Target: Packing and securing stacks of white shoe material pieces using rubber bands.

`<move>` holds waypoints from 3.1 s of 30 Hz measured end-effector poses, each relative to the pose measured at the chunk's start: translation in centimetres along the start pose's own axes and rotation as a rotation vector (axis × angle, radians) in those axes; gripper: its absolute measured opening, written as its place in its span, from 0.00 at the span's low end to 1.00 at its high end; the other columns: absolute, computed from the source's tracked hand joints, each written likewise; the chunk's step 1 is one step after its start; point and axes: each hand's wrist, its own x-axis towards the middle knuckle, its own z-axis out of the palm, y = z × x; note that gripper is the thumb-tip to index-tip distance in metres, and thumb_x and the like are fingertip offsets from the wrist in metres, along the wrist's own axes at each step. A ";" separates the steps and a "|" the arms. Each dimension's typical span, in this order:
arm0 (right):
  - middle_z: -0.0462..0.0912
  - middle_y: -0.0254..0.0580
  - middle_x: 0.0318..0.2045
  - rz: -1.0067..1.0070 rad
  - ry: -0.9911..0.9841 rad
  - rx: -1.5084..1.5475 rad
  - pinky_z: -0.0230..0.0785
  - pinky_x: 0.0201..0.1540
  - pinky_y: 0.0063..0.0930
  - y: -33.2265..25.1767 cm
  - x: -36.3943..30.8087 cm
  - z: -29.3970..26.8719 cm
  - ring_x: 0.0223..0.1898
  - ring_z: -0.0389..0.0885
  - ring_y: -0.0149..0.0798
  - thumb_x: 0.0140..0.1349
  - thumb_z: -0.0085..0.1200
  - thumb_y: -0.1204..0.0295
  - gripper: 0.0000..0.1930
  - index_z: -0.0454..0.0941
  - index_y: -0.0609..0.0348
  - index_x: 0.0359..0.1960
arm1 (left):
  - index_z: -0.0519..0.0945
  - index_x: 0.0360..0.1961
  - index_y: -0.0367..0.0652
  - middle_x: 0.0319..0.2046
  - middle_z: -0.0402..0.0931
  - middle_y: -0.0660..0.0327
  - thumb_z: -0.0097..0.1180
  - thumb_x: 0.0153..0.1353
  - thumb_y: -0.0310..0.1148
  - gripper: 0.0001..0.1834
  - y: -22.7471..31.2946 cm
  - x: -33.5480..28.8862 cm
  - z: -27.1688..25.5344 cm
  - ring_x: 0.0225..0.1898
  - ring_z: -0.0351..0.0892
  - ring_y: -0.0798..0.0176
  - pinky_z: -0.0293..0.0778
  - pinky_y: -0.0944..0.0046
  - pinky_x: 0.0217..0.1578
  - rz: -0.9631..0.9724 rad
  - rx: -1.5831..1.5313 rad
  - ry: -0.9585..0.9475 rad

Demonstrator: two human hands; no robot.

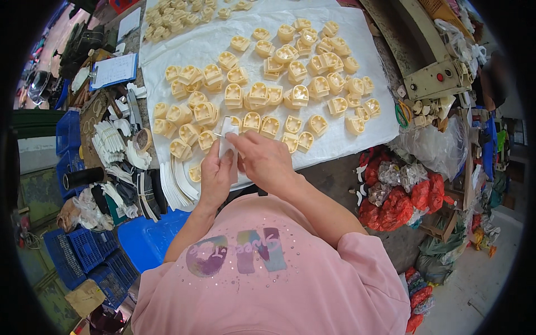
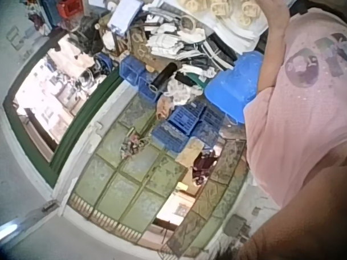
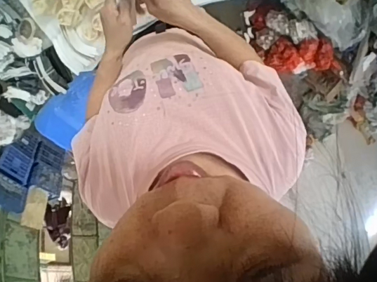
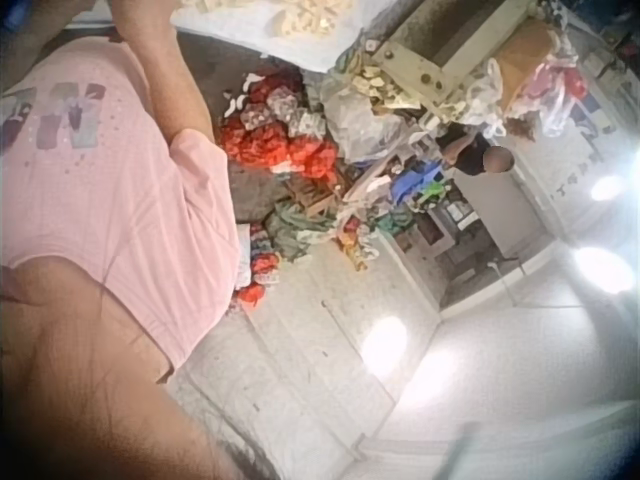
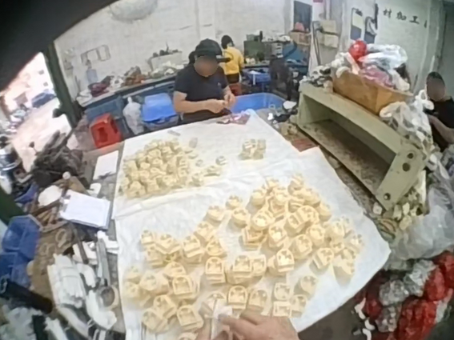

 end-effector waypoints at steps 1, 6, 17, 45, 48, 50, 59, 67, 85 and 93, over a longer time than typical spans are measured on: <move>0.77 0.37 0.29 -0.033 0.082 0.148 0.69 0.29 0.34 0.8 0.0 0.8 0.32 0.77 0.41 0.47 0.50 0.78 0.21 0.73 0.48 0.46 | 0.65 0.55 0.38 0.29 0.73 0.65 0.38 0.66 0.34 0.19 -0.4 0.2 -0.2 0.27 0.70 0.75 0.67 0.75 0.28 0.001 0.000 -0.005; 0.78 0.45 0.38 -0.038 0.089 0.508 0.68 0.40 0.35 1.6 0.2 0.9 0.39 0.76 0.45 0.45 0.42 0.83 0.26 0.71 0.51 0.50 | 0.66 0.54 0.33 0.35 0.75 0.62 0.36 0.66 0.39 0.22 0.5 1.1 0.3 0.36 0.74 0.69 0.69 0.68 0.41 -0.123 -0.454 0.050; 0.79 0.45 0.37 0.218 -0.354 0.042 0.68 0.39 0.38 7.0 -3.4 -1.7 0.37 0.77 0.47 0.51 0.46 0.75 0.22 0.71 0.49 0.50 | 0.61 0.55 0.31 0.33 0.74 0.53 0.32 0.67 0.36 0.21 0.0 2.1 -1.4 0.34 0.75 0.59 0.73 0.59 0.40 -0.192 -0.738 0.104; 0.76 0.44 0.27 1.318 0.185 0.361 0.67 0.31 0.32 22.1 -21.2 4.3 0.27 0.74 0.36 0.55 0.40 0.80 0.17 0.69 0.55 0.47 | 0.67 0.51 0.34 0.30 0.73 0.58 0.38 0.65 0.34 0.18 -0.8 2.6 -2.0 0.31 0.75 0.66 0.74 0.63 0.34 -0.278 -0.406 -0.150; 0.65 0.38 0.22 1.045 0.966 1.696 0.61 0.26 0.32 21.1 -18.9 4.9 0.20 0.61 0.33 0.55 0.38 0.82 0.06 0.60 0.59 0.33 | 0.70 0.49 0.35 0.32 0.74 0.60 0.41 0.64 0.34 0.17 -2.1 3.3 0.5 0.32 0.75 0.69 0.74 0.67 0.33 -0.275 -0.137 -0.546; 0.66 0.41 0.24 0.961 1.078 1.906 0.62 0.28 0.34 18.2 -16.1 4.9 0.23 0.63 0.35 0.56 0.36 0.83 0.06 0.59 0.61 0.35 | 0.71 0.48 0.37 0.33 0.73 0.61 0.40 0.63 0.34 0.16 -3.1 4.0 3.5 0.32 0.75 0.70 0.73 0.69 0.32 -0.335 0.056 -0.797; 0.70 0.43 0.25 0.944 1.084 2.081 0.70 0.33 0.33 16.0 -17.0 6.3 0.24 0.70 0.38 0.56 0.38 0.81 0.03 0.65 0.65 0.30 | 0.72 0.43 0.34 0.33 0.73 0.54 0.41 0.62 0.34 0.16 -5.7 3.5 10.9 0.32 0.76 0.64 0.71 0.65 0.33 -0.410 0.451 -1.282; 0.78 0.37 0.31 1.848 1.369 1.605 0.58 0.42 0.48 26.3 -31.9 6.5 0.28 0.76 0.33 0.63 0.40 0.58 0.11 0.69 0.49 0.38 | 0.73 0.38 0.33 0.30 0.68 0.59 0.43 0.62 0.32 0.12 -4.8 2.9 9.6 0.32 0.72 0.66 0.71 0.66 0.33 -0.347 0.336 -1.179; 0.75 0.44 0.30 0.610 0.602 1.935 0.66 0.45 0.40 7.1 -8.1 0.7 0.36 0.73 0.43 0.65 0.36 0.54 0.19 0.67 0.56 0.45 | 0.73 0.43 0.37 0.31 0.72 0.63 0.43 0.62 0.33 0.13 -3.0 2.7 6.4 0.27 0.73 0.73 0.72 0.72 0.29 -0.552 -0.262 -0.758; 0.66 0.34 0.20 0.449 0.597 1.753 0.66 0.34 0.32 8.7 -3.9 0.5 0.26 0.67 0.33 0.63 0.44 0.64 0.09 0.65 0.56 0.34 | 0.73 0.41 0.37 0.30 0.76 0.61 0.40 0.66 0.35 0.14 -1.9 1.7 4.5 0.31 0.77 0.71 0.72 0.72 0.32 -0.384 -0.372 -0.647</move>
